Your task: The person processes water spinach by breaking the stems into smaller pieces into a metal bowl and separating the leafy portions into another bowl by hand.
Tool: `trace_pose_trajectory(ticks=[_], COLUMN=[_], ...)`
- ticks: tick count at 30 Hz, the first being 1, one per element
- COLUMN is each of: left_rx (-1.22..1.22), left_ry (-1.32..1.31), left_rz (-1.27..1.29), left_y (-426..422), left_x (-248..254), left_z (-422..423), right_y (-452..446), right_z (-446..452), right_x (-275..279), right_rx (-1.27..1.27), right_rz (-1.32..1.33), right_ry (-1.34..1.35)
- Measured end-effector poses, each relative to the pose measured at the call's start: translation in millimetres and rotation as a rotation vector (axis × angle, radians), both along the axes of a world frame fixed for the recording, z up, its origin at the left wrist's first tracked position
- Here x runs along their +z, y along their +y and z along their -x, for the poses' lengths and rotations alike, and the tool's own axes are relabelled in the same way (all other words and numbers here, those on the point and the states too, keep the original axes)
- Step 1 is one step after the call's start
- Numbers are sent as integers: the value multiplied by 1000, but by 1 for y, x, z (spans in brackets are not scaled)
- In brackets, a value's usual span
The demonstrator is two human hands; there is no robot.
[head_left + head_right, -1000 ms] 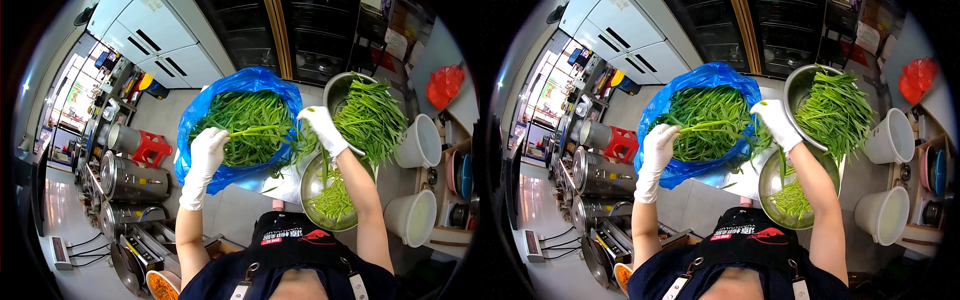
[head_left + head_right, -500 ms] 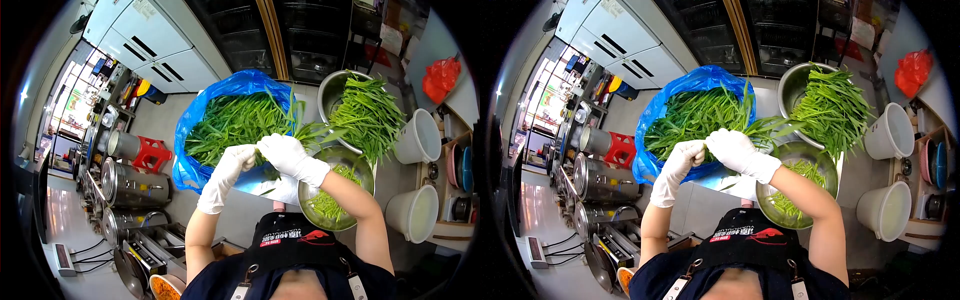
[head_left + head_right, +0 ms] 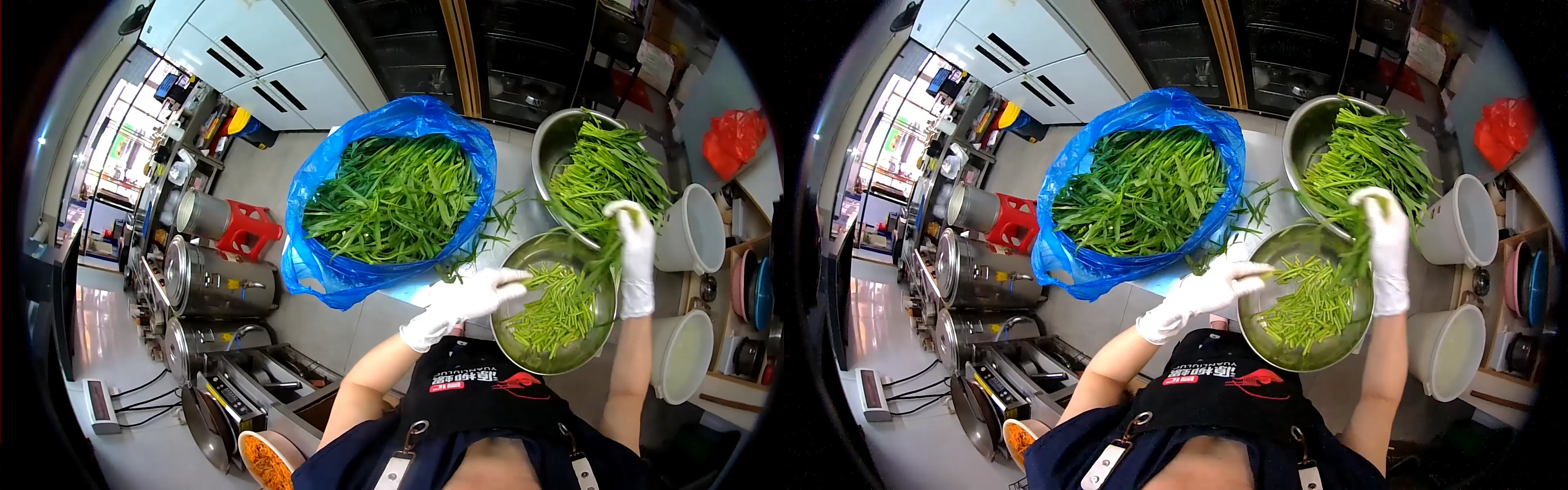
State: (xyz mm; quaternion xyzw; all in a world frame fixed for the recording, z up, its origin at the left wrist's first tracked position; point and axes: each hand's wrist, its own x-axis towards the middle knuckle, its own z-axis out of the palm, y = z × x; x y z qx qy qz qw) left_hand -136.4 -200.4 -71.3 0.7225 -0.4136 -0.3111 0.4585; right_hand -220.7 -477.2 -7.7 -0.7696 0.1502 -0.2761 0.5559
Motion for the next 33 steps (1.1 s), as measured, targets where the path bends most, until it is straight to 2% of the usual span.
trace_pose_trajectory(ticks=[1,2,4,5,6,7,9,10,17,19,22,23,26,28,32,33], left_rx=[-1,-3,120,286,323,413,566,598,418,421,458,464,366,297,326,343], left_ry=[-148,-297,-372,-305,-596,-688,-801,-804,-944,-995,-1019,-986,-584,-255,-183,-163], left_rz=[-3,-7,-82,-131,-83,-205,-131,-214,-394,-494,-407,-446,-508,-406,-321,-228], left_y=[0,2,5,6,9,8,6,1,-44,-56,-59,-59,-54,-39,-9,1], left_x=[1,3,29,42,38,43,34,30,-66,-75,-78,-77,-35,-1,74,86], left_z=[-3,-8,-36,-49,-73,-95,-144,-166,-240,-239,-237,-238,-249,-258,-242,-241], right_y=[-11,-33,-56,-57,-58,-58,-49,-42,-16,-13,-11,-12,-13,-13,-4,0], right_z=[16,29,52,57,62,66,72,72,63,65,71,75,78,75,56,50], right_x=[11,-4,-9,-12,-15,-19,-24,-25,-35,-35,-37,-38,-38,-40,-41,-41], right_rx=[-45,-58,70,61,53,45,-10,-35,-15,-25,-37,-35,-15,9,99,133], right_rz=[-22,-37,-89,-148,-207,-265,-427,-506,-571,-583,-634,-630,-622,-624,-607,-625], right_ry=[69,21,-104,-140,-176,-214,-192,-184,-141,-137,-153,-143,-118,-102,-51,-43])
